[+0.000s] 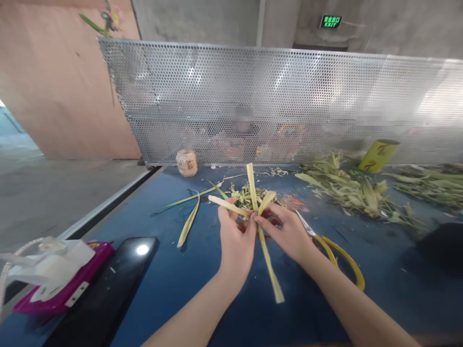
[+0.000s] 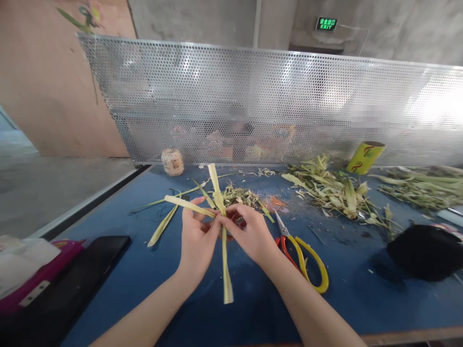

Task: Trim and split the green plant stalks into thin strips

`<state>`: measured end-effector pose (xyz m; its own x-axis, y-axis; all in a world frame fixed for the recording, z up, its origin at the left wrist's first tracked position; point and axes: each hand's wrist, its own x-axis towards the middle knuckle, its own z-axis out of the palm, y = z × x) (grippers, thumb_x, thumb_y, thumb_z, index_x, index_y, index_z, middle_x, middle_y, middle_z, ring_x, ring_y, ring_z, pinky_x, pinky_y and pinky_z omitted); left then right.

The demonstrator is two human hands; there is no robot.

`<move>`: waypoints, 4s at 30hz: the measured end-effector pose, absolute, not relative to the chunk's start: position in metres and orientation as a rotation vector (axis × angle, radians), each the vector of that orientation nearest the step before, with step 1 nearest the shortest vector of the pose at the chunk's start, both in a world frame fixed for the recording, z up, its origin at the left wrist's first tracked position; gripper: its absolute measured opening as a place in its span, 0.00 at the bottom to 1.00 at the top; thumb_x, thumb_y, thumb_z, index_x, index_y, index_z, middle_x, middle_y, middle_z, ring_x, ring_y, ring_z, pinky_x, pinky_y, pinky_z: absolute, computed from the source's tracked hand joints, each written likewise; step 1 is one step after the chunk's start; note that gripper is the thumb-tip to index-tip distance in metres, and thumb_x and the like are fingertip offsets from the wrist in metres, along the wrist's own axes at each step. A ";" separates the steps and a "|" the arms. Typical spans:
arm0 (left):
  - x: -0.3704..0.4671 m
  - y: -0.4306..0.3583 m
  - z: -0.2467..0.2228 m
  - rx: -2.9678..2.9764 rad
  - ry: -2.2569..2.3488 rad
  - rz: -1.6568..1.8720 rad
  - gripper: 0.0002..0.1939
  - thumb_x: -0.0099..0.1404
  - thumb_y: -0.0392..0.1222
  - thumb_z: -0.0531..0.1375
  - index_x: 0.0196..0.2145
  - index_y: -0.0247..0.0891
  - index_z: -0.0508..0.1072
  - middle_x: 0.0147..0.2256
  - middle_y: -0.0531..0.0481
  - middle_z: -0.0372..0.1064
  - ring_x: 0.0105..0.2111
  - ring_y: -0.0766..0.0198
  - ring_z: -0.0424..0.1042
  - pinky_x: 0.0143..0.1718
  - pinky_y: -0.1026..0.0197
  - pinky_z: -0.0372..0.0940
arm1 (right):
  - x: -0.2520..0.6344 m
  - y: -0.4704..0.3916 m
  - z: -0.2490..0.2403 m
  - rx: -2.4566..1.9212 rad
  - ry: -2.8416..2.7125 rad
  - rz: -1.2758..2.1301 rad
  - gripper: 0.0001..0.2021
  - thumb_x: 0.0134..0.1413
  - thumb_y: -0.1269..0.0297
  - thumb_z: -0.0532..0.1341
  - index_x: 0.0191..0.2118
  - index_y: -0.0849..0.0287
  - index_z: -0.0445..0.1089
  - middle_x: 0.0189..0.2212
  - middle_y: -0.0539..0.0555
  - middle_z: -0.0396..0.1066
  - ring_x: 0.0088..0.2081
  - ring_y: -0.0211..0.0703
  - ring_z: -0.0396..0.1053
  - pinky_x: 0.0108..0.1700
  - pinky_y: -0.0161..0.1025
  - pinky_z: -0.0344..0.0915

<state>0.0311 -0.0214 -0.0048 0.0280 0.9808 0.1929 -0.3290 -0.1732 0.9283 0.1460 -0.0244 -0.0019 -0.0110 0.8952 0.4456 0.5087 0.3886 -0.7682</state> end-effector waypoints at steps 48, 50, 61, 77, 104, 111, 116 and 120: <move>0.033 -0.005 -0.012 0.662 0.712 1.400 0.21 0.48 0.36 0.65 0.39 0.34 0.62 0.24 0.53 0.70 0.24 0.66 0.72 0.27 0.63 0.67 | 0.142 -0.015 -0.010 -1.066 -1.092 1.066 0.13 0.34 0.54 0.66 0.20 0.61 0.75 0.22 0.53 0.70 0.23 0.36 0.64 0.21 0.33 0.64; 0.033 -0.005 -0.011 0.681 0.708 1.390 0.20 0.48 0.37 0.66 0.38 0.33 0.62 0.23 0.53 0.70 0.21 0.66 0.71 0.27 0.62 0.67 | 0.143 -0.015 -0.012 -1.085 -1.162 1.017 0.13 0.37 0.54 0.65 0.20 0.60 0.75 0.22 0.53 0.70 0.22 0.37 0.64 0.23 0.35 0.65; 0.031 -0.004 -0.012 0.708 0.684 1.423 0.22 0.45 0.37 0.67 0.37 0.33 0.64 0.23 0.52 0.71 0.22 0.68 0.70 0.24 0.67 0.64 | 0.147 -0.018 -0.008 -1.148 -1.420 0.745 0.11 0.46 0.61 0.59 0.20 0.59 0.74 0.21 0.52 0.72 0.26 0.40 0.69 0.32 0.37 0.68; 0.033 -0.007 -0.004 0.667 0.737 1.355 0.19 0.51 0.34 0.64 0.40 0.32 0.63 0.25 0.51 0.71 0.19 0.68 0.70 0.22 0.65 0.67 | 0.145 -0.022 -0.010 -1.211 -1.637 0.330 0.12 0.51 0.67 0.55 0.22 0.58 0.73 0.25 0.52 0.74 0.30 0.42 0.71 0.34 0.36 0.65; 0.032 -0.011 -0.003 0.735 0.766 1.426 0.35 0.52 0.33 0.61 0.54 0.36 0.49 0.21 0.57 0.66 0.21 0.65 0.68 0.15 0.66 0.65 | 0.145 -0.019 -0.012 -1.212 -1.330 0.655 0.10 0.45 0.59 0.61 0.22 0.58 0.75 0.24 0.54 0.74 0.31 0.45 0.72 0.37 0.41 0.70; 0.033 -0.011 -0.004 0.735 0.769 1.450 0.32 0.51 0.34 0.63 0.51 0.39 0.53 0.21 0.57 0.67 0.22 0.65 0.70 0.16 0.68 0.64 | 0.140 -0.014 -0.016 -1.045 -1.035 0.990 0.12 0.33 0.55 0.67 0.19 0.60 0.74 0.23 0.54 0.74 0.30 0.45 0.73 0.41 0.45 0.69; 0.031 -0.011 -0.006 0.705 0.727 1.389 0.35 0.46 0.31 0.66 0.51 0.36 0.58 0.24 0.54 0.70 0.22 0.66 0.70 0.17 0.67 0.64 | 0.144 -0.016 -0.014 -1.141 -1.188 0.818 0.10 0.40 0.57 0.63 0.20 0.58 0.75 0.23 0.54 0.74 0.31 0.46 0.72 0.39 0.44 0.69; 0.031 -0.010 -0.007 0.733 0.676 1.364 0.35 0.44 0.31 0.67 0.49 0.35 0.61 0.24 0.56 0.69 0.23 0.66 0.71 0.18 0.67 0.64 | 0.147 -0.020 -0.011 -1.235 -1.398 0.554 0.10 0.47 0.62 0.59 0.23 0.57 0.76 0.26 0.54 0.75 0.33 0.48 0.72 0.37 0.42 0.68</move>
<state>0.0308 -0.0101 -0.0065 0.0917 0.9958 -0.0058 -0.6073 0.0605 0.7921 0.1466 -0.0197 -0.0110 0.1837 0.8880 0.4216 0.3586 0.3388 -0.8698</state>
